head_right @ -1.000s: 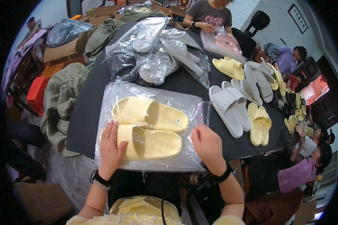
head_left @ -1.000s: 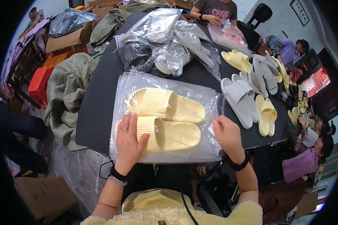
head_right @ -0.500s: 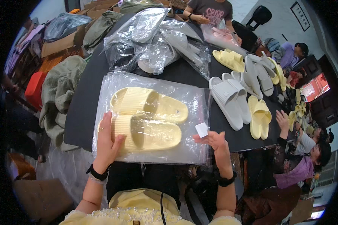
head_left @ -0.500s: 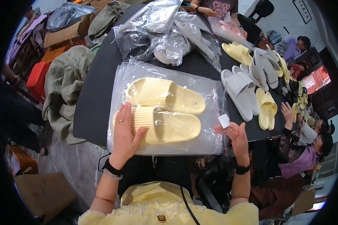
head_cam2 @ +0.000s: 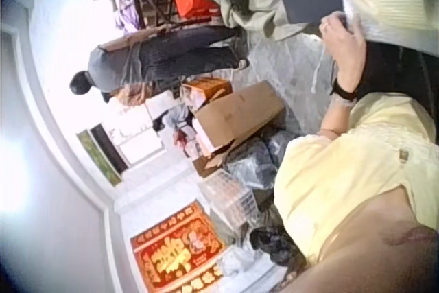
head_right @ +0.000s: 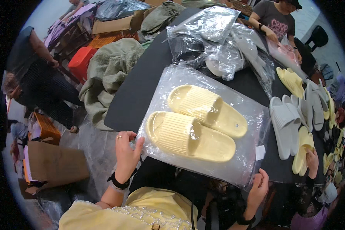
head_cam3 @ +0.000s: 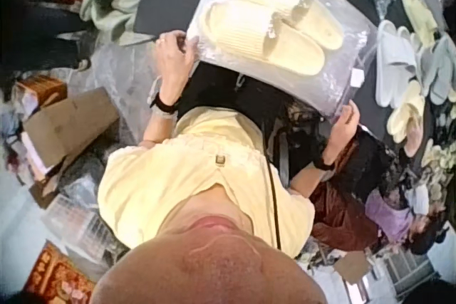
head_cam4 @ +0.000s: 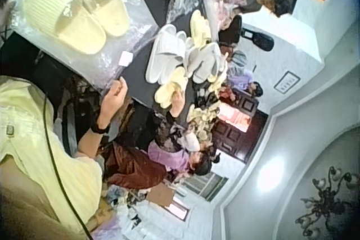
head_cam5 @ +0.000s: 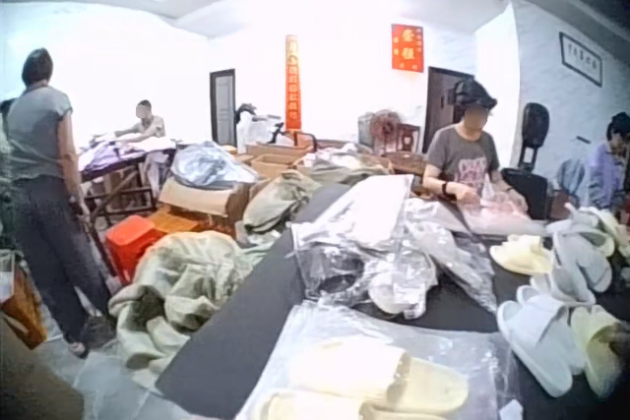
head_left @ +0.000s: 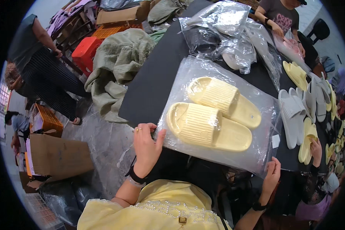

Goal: The recorder is inspecting pairs of slides/sandals and placing them into clear plastic bags for final packaging in a warehouse or production area.

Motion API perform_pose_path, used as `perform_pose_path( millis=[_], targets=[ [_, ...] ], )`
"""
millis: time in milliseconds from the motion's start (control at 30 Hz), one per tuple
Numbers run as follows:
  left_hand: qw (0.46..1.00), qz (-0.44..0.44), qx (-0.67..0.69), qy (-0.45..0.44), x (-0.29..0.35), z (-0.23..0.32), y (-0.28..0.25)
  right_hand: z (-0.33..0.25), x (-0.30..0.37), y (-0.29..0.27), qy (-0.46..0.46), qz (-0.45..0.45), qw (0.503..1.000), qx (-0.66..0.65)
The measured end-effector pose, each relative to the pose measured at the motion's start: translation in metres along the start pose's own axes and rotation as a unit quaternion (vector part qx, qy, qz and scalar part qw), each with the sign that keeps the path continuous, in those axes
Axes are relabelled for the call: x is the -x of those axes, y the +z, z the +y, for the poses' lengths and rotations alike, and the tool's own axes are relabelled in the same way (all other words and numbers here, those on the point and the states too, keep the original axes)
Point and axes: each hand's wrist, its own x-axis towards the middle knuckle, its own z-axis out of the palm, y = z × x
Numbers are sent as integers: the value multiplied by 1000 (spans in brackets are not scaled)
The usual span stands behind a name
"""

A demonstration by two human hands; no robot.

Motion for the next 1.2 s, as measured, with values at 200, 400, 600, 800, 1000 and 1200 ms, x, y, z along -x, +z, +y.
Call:
perform_pose_path(
  millis=[200,400,600,800,1000,1200],
  targets=[
    [1000,9,-15,6,-6,1,0,4,-3,-1,114,-116,965,-208],
    [999,-2,-36,35,-9,-1,4,-7,-1,5,85,-100,968,-215],
    [999,-16,-25,25,-12,3,2,7,-3,18,15,-85,976,-199],
    [999,-22,-36,27,-12,-3,6,5,0,22,22,-86,982,-169],
    [998,-2,-34,54,-11,3,1,11,-2,24,14,-96,979,-177],
    [998,13,-15,64,1,14,-9,1,-4,24,28,-88,983,-156]
  ],
)
